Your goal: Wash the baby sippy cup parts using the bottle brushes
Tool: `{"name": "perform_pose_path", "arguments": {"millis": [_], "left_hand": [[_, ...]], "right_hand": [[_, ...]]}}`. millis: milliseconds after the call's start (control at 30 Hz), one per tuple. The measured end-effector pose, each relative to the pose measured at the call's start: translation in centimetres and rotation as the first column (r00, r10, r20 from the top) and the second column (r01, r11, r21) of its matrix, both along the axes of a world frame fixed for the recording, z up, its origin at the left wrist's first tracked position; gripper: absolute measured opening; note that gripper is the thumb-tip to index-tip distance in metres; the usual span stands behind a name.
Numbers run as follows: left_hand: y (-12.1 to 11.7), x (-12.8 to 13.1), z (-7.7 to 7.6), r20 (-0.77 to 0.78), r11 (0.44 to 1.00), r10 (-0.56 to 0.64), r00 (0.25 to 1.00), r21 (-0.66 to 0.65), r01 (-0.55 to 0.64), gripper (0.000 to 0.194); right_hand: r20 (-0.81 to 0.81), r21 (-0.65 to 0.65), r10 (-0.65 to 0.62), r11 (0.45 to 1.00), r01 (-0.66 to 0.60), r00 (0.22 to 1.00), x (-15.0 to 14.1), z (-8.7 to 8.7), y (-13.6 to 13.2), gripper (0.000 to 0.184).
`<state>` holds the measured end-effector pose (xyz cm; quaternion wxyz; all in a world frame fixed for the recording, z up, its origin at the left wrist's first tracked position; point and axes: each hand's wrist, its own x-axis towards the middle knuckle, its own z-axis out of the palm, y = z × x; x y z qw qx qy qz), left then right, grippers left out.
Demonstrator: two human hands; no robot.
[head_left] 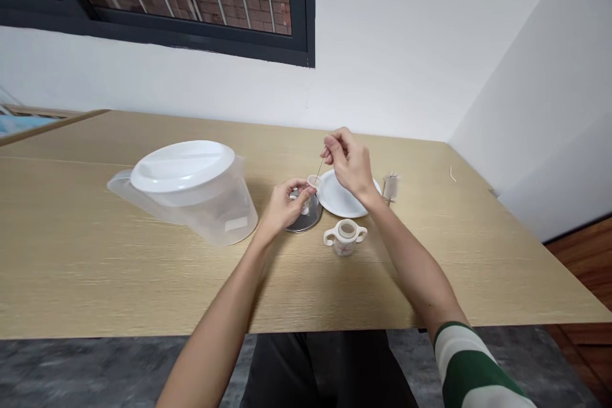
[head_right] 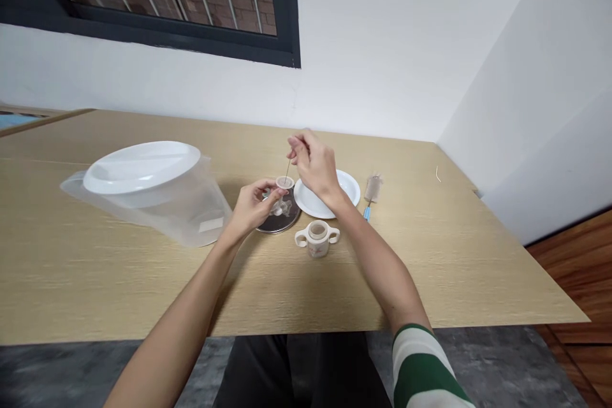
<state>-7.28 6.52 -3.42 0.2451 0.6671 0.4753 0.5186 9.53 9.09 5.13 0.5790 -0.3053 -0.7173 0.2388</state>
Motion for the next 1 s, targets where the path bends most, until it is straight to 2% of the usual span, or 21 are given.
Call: {"name": "perform_pose_path", "arguments": {"millis": [233,367,633,1000], "left_hand": [[-0.1,0.3,-0.1,-0.127,1.0,0.022,0.992,0.008,-0.021,0.021],[-0.2,0.4,-0.1,-0.09,0.998,0.063,0.994,-0.013,-0.065,0.023],[-0.1,0.5,-0.2,0.03,0.999,0.051,0.998,-0.004,-0.051,0.022],[0.1,0.3,-0.2,0.06,0.995,0.092,0.994,0.039,-0.094,0.025]], "right_hand": [[-0.227,0.148,-0.091,0.981,0.126,0.97,3.5,2.7,0.2,0.036],[-0.257,0.131,-0.082,0.984,0.119,0.963,4.0,3.1,-0.1,0.036],[-0.143,0.014,-0.073,0.997,0.076,0.987,1.9,2.4,-0.9,0.038],[0.066,-0.055,0.051,0.997,-0.047,0.997,-0.8,-0.3,-0.5,0.031]]}}
